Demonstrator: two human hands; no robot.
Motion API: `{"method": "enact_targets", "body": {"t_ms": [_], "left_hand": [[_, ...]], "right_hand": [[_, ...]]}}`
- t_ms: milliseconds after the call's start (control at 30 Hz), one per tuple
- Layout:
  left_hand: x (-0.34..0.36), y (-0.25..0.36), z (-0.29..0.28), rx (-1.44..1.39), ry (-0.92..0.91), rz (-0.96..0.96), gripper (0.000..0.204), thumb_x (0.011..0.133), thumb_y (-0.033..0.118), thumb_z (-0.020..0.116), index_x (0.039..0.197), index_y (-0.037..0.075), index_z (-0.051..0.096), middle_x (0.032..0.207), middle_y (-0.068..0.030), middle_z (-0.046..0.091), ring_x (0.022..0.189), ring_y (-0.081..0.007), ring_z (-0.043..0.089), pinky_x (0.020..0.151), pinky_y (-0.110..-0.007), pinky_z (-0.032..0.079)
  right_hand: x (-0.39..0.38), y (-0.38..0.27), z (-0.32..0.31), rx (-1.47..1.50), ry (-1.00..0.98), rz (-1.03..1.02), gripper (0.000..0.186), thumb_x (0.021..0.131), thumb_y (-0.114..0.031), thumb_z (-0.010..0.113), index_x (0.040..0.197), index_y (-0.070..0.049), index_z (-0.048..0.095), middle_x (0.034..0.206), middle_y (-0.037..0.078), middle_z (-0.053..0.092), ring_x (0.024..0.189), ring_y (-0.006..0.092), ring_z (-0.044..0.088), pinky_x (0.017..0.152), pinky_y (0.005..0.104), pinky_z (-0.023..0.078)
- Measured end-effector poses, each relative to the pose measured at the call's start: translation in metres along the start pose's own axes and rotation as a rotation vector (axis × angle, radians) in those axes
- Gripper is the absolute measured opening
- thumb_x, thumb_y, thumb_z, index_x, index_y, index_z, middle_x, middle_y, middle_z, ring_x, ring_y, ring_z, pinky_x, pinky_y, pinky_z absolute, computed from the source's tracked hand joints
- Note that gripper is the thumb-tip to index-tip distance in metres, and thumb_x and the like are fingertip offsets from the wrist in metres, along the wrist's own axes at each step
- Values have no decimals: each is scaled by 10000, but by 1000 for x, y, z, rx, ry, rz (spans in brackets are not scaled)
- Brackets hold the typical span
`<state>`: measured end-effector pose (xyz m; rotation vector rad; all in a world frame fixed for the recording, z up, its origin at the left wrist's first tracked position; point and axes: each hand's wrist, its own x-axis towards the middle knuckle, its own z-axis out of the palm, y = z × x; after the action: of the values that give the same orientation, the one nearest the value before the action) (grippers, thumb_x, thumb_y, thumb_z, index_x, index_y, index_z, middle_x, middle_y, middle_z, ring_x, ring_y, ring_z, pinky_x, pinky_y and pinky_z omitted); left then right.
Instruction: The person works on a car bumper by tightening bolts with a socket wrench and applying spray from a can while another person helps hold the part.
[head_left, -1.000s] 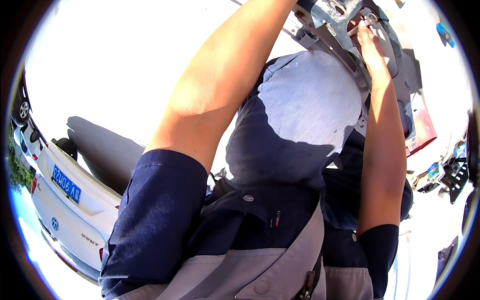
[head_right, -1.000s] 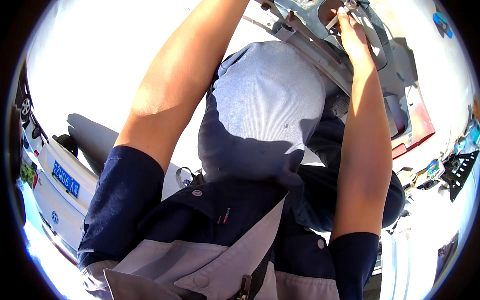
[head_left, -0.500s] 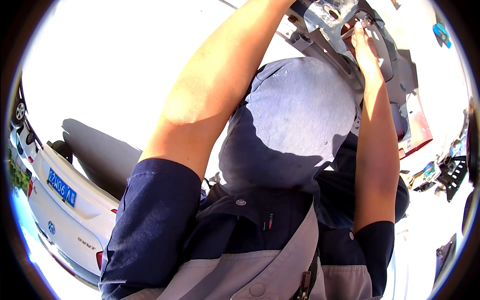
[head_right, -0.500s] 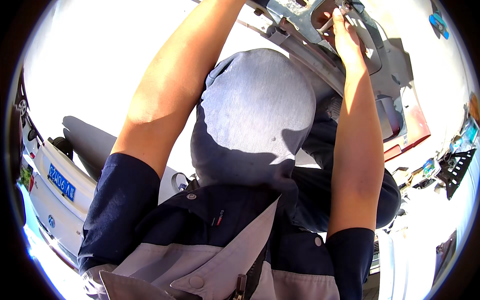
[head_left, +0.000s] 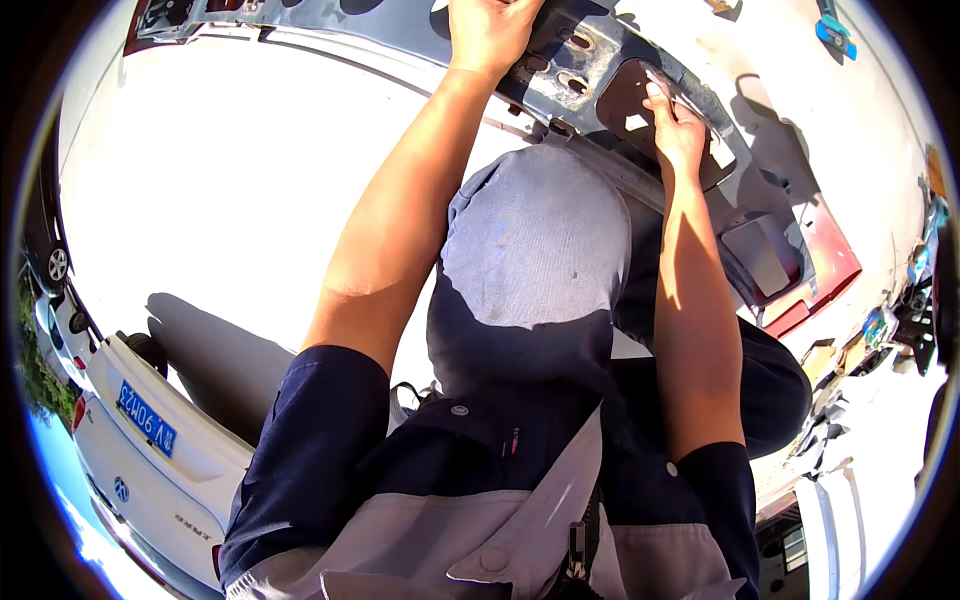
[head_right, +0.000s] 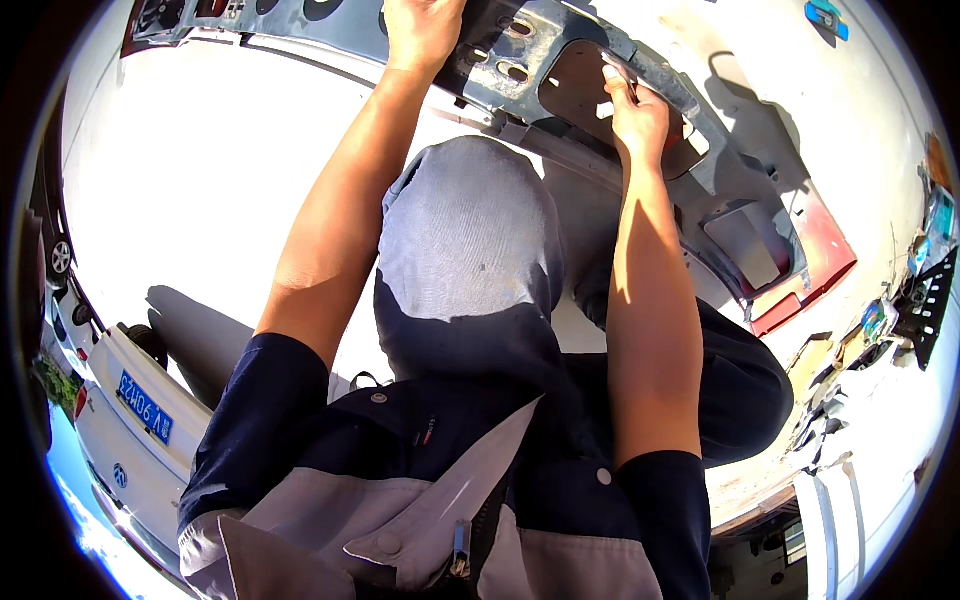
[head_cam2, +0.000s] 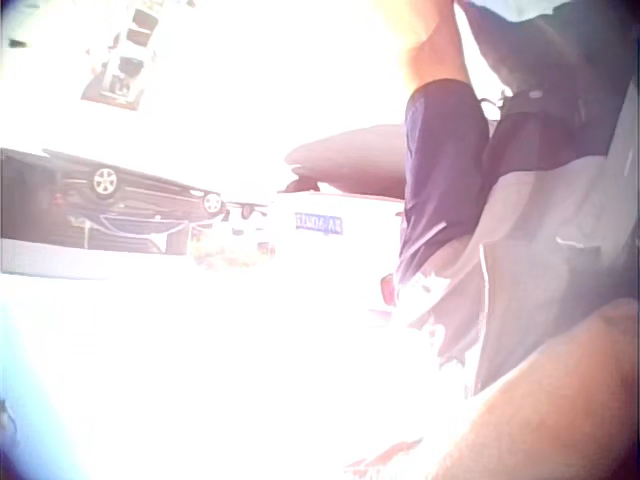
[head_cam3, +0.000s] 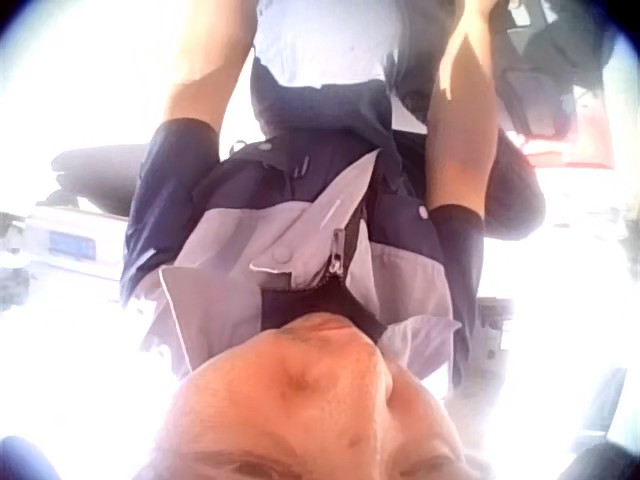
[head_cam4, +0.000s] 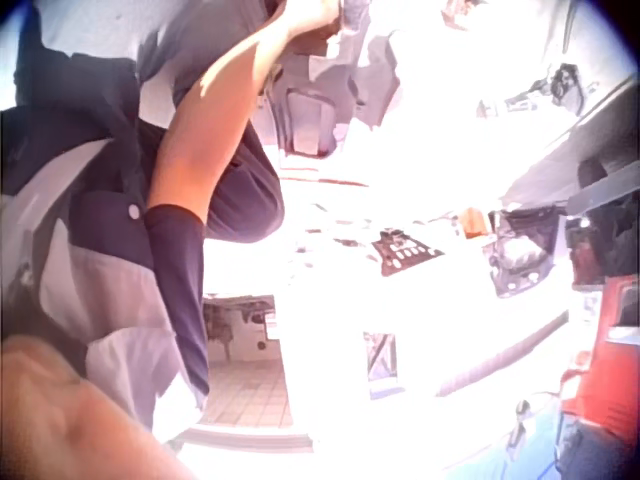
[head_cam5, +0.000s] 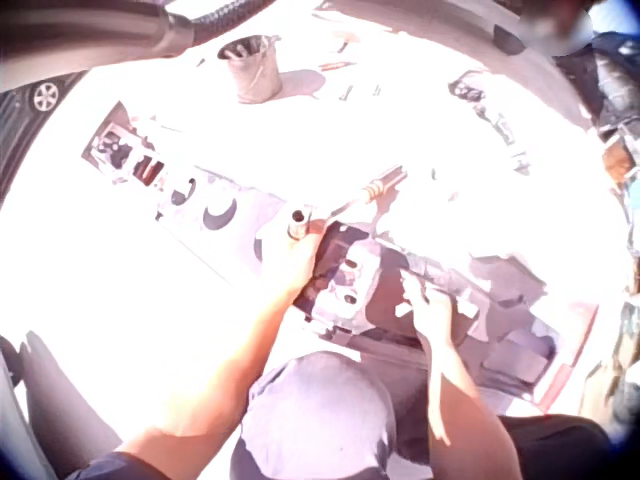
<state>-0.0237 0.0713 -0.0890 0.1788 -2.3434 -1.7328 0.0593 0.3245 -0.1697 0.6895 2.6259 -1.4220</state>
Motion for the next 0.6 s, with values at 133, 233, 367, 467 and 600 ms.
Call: {"method": "enact_targets", "body": {"t_ms": [133,233,367,467,600], "left_hand": [[8,-20,-5,14,44,150,233,928,255,725,906,26,692,758,-12,664,665,-80,529,653,-261,472],[9,-14,-10,42,44,98,178,918,178,738,872,17,676,716,11,619,655,-65,492,642,-214,441],[9,-16,-3,-85,-10,95,229,996,193,641,947,-28,676,936,-72,712,845,-113,604,815,-248,484],[8,-9,-5,-26,-20,115,218,1006,163,616,954,-40,674,988,-91,717,894,-129,619,872,-257,475],[3,-4,-3,-13,-24,125,219,1012,156,603,939,-38,675,985,-87,711,902,-132,619,874,-261,471]], "right_hand": [[-22,-16,0,-223,40,101,404,901,-436,676,1076,-78,737,1017,161,734,946,356,687,817,420,522],[-37,-10,-12,-424,107,-11,288,908,-355,646,1060,-120,713,1110,107,710,1067,319,645,886,468,491],[-26,2,-24,-588,140,-366,191,927,-297,618,1000,-136,691,996,78,689,1006,297,636,826,473,482],[-16,8,-29,-346,-62,-342,228,944,-314,603,999,-109,686,1007,118,681,1005,344,631,821,467,491],[-16,26,-19,-154,31,-319,308,950,-352,595,1021,-67,685,999,158,675,998,378,630,839,466,493]]}}
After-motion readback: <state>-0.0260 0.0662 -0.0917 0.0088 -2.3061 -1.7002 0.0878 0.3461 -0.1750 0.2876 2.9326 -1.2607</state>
